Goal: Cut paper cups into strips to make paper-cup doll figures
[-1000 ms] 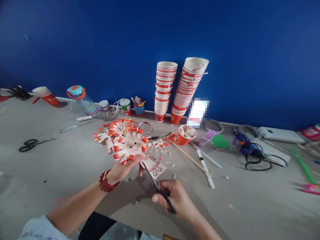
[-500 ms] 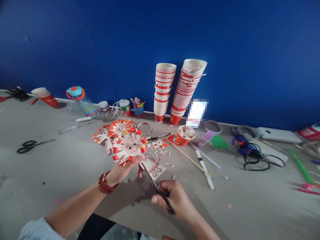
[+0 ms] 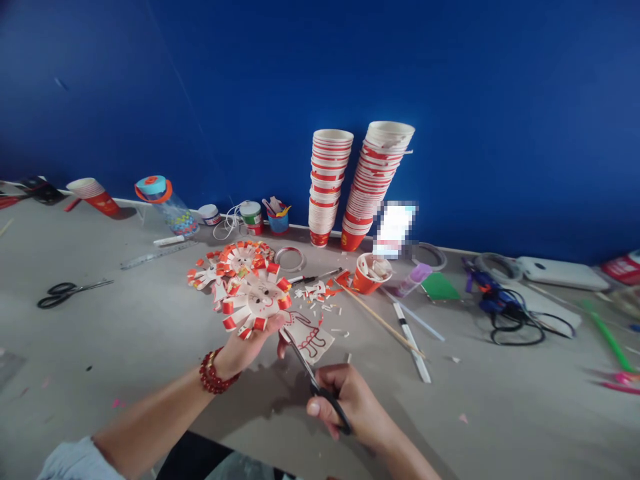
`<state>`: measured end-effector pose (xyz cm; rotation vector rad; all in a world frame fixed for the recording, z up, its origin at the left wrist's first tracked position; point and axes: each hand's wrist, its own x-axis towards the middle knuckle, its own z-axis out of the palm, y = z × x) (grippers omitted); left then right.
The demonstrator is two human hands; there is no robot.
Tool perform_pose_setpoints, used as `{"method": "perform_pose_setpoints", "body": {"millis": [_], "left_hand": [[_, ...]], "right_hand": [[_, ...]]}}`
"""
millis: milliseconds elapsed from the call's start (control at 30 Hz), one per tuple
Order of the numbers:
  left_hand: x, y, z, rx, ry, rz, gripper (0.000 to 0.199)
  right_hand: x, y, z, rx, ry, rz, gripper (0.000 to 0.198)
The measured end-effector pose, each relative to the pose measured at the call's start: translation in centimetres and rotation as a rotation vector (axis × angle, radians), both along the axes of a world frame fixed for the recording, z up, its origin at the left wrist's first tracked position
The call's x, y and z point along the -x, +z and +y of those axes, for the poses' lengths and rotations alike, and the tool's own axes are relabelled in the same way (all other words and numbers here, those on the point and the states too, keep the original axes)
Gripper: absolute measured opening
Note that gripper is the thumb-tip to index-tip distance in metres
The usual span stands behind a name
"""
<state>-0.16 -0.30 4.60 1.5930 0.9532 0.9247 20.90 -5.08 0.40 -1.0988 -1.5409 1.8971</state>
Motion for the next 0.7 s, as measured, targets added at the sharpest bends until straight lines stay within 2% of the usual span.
{"method": "perform_pose_setpoints", "body": {"millis": [333,600,700], "left_hand": [[0.10,-0.17,-0.04,-0.030,0.033,0.023,0.044],[-0.01,0.47,0.07,-0.045,0.027,0.047,0.043],[0.00,0.29,0.11,-0.075,0.030,0.075,0.044]], "right_hand": [[-0.40,-0.68,-0.19,-0.031,-0.028,-0.110,0.064],[-0.37,-0.49,0.09,-0.322,-0.071,-0.301,0.067],[-0.41,-0.54,0.30,-0.392,-0.092,-0.381,0.067]]}}
